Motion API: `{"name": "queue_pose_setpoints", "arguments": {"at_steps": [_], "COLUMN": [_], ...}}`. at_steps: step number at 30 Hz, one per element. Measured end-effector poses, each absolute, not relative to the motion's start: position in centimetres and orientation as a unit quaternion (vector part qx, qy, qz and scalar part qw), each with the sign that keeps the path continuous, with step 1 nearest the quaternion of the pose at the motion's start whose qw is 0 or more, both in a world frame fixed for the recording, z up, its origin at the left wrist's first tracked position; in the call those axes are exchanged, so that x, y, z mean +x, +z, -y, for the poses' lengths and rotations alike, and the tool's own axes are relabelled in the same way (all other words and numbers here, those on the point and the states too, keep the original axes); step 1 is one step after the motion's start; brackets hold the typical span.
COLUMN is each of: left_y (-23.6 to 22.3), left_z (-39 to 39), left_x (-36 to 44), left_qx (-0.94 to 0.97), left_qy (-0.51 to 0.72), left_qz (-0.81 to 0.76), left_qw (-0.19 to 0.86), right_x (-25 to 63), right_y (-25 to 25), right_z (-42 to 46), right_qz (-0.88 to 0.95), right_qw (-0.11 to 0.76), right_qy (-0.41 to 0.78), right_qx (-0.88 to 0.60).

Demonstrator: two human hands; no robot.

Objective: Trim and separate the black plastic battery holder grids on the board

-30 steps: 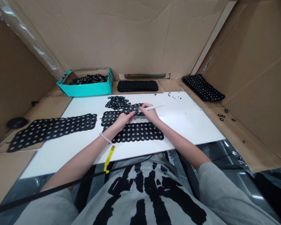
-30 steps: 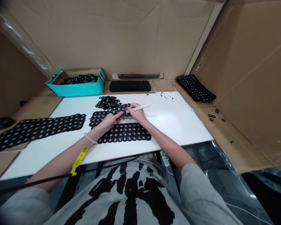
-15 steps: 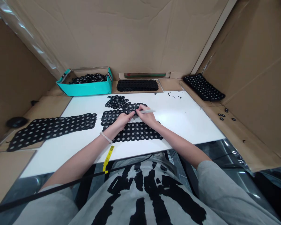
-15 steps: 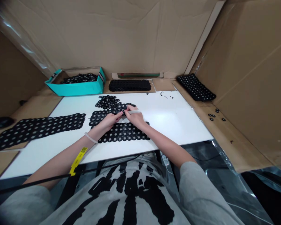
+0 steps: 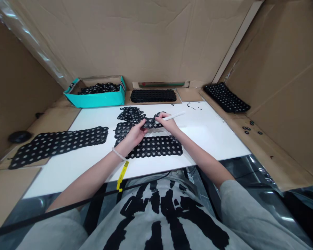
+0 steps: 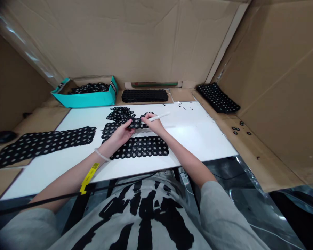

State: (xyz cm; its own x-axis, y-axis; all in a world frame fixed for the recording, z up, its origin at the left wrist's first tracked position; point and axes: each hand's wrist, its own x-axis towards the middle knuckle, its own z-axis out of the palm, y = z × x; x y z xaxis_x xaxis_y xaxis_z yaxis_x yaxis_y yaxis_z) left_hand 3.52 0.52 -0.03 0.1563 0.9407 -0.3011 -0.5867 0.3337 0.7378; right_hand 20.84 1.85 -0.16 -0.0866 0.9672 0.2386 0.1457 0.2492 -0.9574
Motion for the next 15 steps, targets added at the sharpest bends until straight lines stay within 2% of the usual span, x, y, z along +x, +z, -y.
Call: {"name": "queue_pose_setpoints", "arguments": {"at_steps": [3,8,11,15], "left_y": [-0.6,-1.4,-1.7,-1.9], "left_z": [-0.4,-0.5,-0.4,-0.3], "left_x": [3.6,3.6,3.5,3.5], "left_qx": [0.249,0.263,0.302,0.329], "left_qy": [0.554,0.555,0.522,0.507], "left_qz": [-0.389,-0.443,-0.452,-0.458], "left_qw": [0.692,0.653,0.658,0.652], "right_x": [21.7,22.8,22.0,20.6], "right_y": [0.0,0.5,0.6,0.2], "right_z": [-2.2,-2.1,-1.3,-1.1], "right_qz": [0.583,0.559,0.566,0.58], "right_qw": [0.495,0.57,0.551,0.482], "right_qy": [0.41,0.294,0.367,0.464], "right_qx": [-0.497,-0.526,-0.49,-0.465]}}
